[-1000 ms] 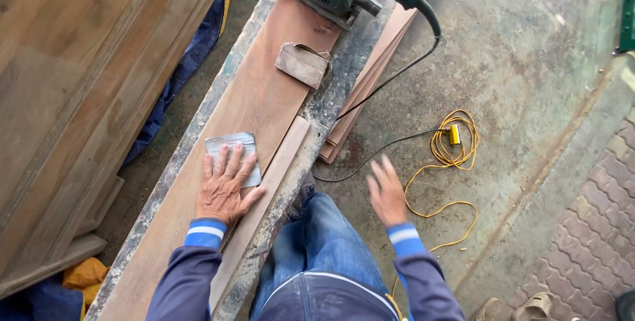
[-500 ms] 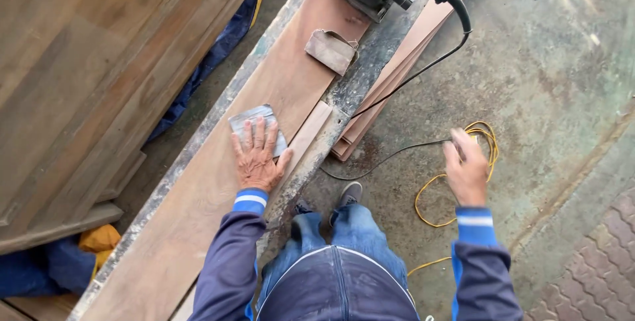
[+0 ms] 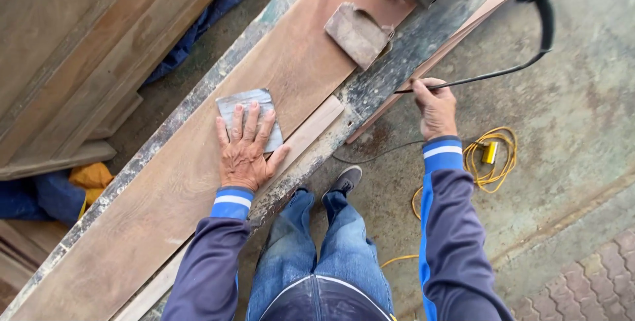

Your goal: Sanding a long wooden plank using sandpaper and an orbital sander.

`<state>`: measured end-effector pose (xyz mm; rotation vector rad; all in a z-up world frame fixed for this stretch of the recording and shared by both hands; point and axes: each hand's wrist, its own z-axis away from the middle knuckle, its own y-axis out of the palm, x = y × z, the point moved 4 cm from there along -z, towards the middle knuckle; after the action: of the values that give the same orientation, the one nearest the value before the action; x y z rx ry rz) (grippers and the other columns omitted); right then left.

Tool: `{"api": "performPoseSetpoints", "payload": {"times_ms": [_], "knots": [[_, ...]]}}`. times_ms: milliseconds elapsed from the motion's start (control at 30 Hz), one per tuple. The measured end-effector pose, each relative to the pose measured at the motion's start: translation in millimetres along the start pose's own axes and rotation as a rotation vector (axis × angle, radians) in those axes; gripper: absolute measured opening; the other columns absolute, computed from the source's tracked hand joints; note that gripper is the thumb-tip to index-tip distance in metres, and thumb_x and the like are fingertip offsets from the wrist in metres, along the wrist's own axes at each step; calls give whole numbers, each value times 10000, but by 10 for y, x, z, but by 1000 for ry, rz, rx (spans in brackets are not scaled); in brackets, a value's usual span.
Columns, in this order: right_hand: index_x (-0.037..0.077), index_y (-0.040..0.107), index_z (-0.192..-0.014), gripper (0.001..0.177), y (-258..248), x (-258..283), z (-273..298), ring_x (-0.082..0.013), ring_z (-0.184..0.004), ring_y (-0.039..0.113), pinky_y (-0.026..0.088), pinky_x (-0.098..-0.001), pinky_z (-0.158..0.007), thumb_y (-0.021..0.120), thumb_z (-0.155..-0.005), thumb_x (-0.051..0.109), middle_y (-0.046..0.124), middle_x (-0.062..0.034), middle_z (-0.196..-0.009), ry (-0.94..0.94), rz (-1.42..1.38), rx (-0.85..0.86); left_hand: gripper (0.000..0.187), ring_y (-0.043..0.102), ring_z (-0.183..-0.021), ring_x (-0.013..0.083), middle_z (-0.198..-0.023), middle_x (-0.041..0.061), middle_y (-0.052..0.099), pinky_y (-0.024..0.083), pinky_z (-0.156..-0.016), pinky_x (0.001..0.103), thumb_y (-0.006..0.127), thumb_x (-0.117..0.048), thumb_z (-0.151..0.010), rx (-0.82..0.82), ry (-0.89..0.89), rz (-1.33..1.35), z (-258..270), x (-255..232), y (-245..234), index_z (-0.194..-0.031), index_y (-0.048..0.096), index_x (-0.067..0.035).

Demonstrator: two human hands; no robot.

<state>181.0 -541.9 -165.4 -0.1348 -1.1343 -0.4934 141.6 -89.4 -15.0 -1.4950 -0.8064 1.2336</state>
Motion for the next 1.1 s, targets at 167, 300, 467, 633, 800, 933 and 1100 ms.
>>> {"api": "performPoseSetpoints", "payload": {"times_ms": [167, 300, 467, 633, 800, 933, 1100], "knots": [[58, 658, -1035, 170, 850, -541, 1176, -206, -925, 675, 585, -402, -851, 681, -984, 218, 703, -83, -1018, 282, 307, 174, 766, 209, -1584, 365, -1697, 105, 317, 84, -1252, 675, 619, -629, -941, -9, 22, -11, 12, -17, -13, -1575, 479, -223], [-4, 756, -927, 327, 732, -1647, 2253, -201, -833, 696, 568, -351, -793, 697, -1000, 309, 783, -94, -893, 376, 412, 411, 773, 203, -1582, 374, -1695, 125, 310, 81, -1251, 683, 617, -624, -937, -27, 45, -11, 4, -7, -13, -1572, 483, -205], [0, 748, -1044, 257, -885, -1530, 2581, -192, -721, 727, 570, -348, -708, 702, -944, 233, 759, -79, -880, 496, 333, -144, 773, 205, -1582, 367, -1696, 116, 312, 82, -1244, 684, 605, -630, -936, -22, 47, 2, 8, -9, -33, -1569, 484, -203], [34, 761, -902, 378, -2708, -298, 2513, -305, -735, 688, 524, -439, -710, 625, -1026, 365, 740, -182, -837, 79, 1008, -598, 780, 215, -1581, 365, -1689, 105, 325, 87, -1238, 687, 595, -628, -926, -38, 53, 21, -1, -51, -82, -1567, 481, -199], [-23, 723, -888, 403, -3766, 719, 2193, -420, -795, 681, 525, -529, -761, 685, -1051, 344, 692, -255, -844, -68, 1277, -922, 771, 238, -1565, 360, -1670, 106, 355, 115, -1230, 686, 585, -620, -902, -62, 41, -11, -6, -50, -81, -1546, 489, -208], [-18, 754, -1008, 335, -3837, 1467, 1741, -346, -875, 716, 544, -493, -816, 709, -1067, 309, 745, -218, -951, -228, 1095, -987, 768, 245, -1555, 350, -1665, 102, 357, 129, -1238, 671, 575, -622, -880, -104, 17, 4, 1, -36, -104, -1529, 487, -222], [-28, 686, -1356, 494, -3414, 2310, 485, -300, -1151, 651, 492, -406, -974, 795, -938, 210, 687, -268, -1286, -307, 1031, -674, 784, 207, -1559, 345, -1676, 76, 295, 105, -1231, 662, 559, -595, -859, -152, -89, 8, -25, -55, 89, -1546, 412, -247]]}}
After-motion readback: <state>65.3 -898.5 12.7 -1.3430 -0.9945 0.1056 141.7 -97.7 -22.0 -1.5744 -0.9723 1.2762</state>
